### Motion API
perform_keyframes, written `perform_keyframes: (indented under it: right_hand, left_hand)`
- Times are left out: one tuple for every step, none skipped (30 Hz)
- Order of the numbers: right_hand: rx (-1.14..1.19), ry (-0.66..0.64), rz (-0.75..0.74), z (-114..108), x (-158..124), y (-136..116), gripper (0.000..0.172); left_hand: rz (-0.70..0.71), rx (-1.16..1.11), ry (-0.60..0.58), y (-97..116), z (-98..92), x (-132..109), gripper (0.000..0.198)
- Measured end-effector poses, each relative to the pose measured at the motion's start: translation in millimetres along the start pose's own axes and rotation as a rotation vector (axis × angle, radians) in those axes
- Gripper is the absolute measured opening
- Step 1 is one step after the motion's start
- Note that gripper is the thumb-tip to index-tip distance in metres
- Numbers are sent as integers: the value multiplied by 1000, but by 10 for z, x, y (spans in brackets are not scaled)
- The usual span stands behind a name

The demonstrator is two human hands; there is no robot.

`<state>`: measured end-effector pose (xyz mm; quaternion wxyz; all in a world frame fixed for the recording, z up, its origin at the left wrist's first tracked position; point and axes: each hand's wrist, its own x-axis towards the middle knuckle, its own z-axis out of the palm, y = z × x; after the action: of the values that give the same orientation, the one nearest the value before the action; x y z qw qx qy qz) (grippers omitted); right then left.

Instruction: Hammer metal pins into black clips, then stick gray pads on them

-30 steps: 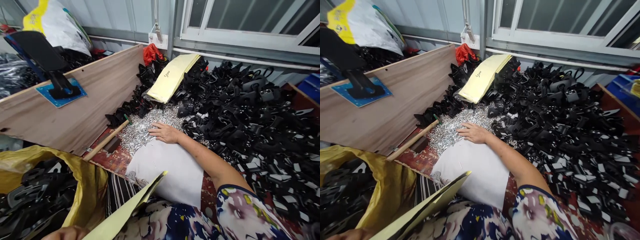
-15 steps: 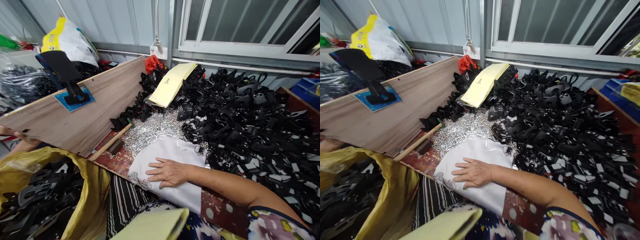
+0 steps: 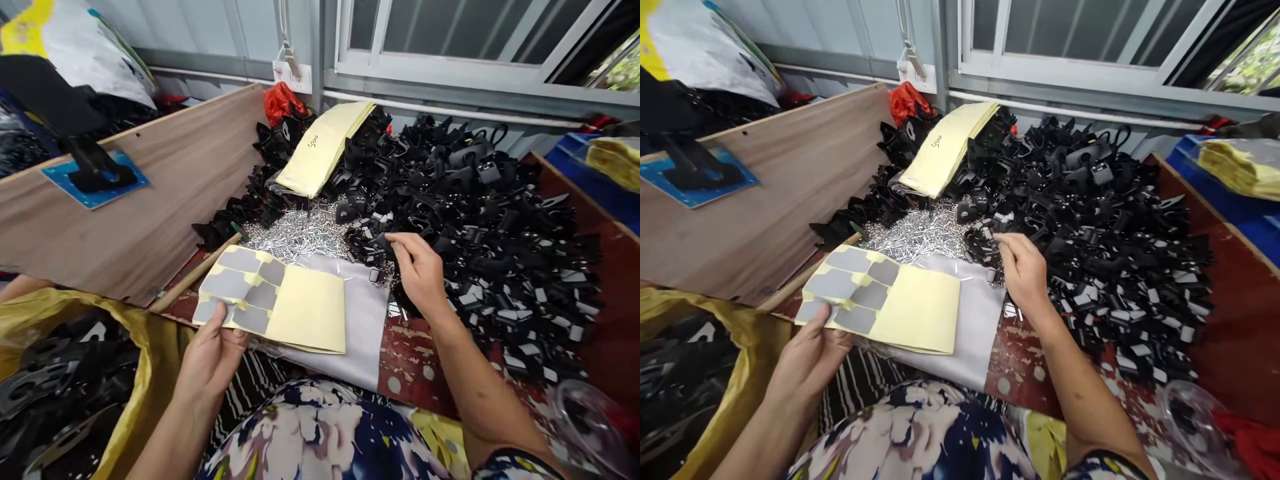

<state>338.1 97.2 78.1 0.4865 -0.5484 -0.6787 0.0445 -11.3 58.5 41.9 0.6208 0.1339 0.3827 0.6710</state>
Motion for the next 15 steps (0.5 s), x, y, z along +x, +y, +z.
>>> perform_keyframes:
  right_hand:
    - [-20, -18, -32, -63, -133, -87, 29]
    - [-30, -55, -96, -85, -272, -199, 27]
    - [-34, -95, -183, -66, -407, -331, 26]
    - [-37, -141, -288, -13, -529, -469, 25]
    - [-42, -164, -401, 68, -631, -601, 25]
    - [-53, -186, -491, 165, -707, -716, 29]
    - [-62, -211, -554, 269, -755, -804, 34]
    - [-74, -235, -599, 369, -779, -862, 39]
    - [-91, -264, -625, 457, -782, -890, 45]
    - [-108, -297, -641, 528, -771, -894, 52]
    - [-126, -331, -655, 580, -755, -880, 59]
    - [-143, -363, -664, 610, -738, -853, 66]
    - [-158, -392, -669, 617, -726, -821, 72]
    - [-171, -412, -666, 601, -722, -787, 78]
    - [-187, -418, -653, 562, -729, -751, 82]
  left_hand:
    - [-22, -28, -27, -10, 26, 25, 44]
    - [-33, -50, -43, -16, 63, 34, 43]
    - [-36, -65, -50, -25, 111, 28, 45]
    - [-39, -72, -54, -37, 169, 9, 47]
    - [-48, -66, -59, -55, 234, -21, 49]
    - [-64, -44, -64, -75, 302, -63, 52]
    - [-82, -8, -70, -94, 370, -115, 54]
    - [-96, 37, -76, -108, 435, -174, 56]
    - [-102, 87, -79, -116, 497, -235, 59]
    - [-102, 137, -78, -117, 555, -293, 60]
    - [-106, 186, -77, -112, 608, -343, 62]
    - [-108, 230, -77, -103, 655, -379, 63]
    - [-109, 270, -75, -91, 695, -396, 65]
    - [-99, 302, -71, -78, 724, -393, 66]
    - [-77, 322, -67, -64, 738, -368, 67]
